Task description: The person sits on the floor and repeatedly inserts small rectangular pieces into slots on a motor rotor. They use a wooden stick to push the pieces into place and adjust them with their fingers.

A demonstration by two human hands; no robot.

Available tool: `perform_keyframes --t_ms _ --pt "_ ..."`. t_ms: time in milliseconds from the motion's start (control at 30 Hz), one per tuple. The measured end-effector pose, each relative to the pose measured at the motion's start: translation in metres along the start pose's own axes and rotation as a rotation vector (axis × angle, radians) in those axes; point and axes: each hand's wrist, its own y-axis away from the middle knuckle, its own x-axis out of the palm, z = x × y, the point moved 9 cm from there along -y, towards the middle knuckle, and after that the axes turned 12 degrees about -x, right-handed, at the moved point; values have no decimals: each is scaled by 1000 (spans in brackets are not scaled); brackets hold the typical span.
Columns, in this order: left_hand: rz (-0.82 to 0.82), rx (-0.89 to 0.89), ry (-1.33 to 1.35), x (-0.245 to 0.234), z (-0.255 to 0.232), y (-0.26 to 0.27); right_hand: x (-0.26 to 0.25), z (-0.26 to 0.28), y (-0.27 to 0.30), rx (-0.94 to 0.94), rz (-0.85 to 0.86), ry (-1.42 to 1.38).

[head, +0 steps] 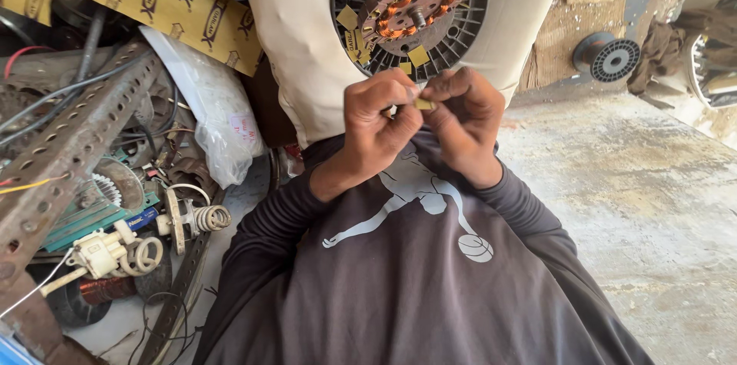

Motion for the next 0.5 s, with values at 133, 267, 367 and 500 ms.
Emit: perform_keyframes --t_ms 133,267,367,500 --pt "31 208 -246 5 -19 7 -10 -12 1 110 -103 -104" --pt "70 59 -175 5 -9 10 -3 -4 -6 154 44 -119" --pt "113 -68 -59 4 3 6 4 18 -21 -17 224 138" --pt "132 -224 120 4 19 4 14 38 -29 -261 356 417"
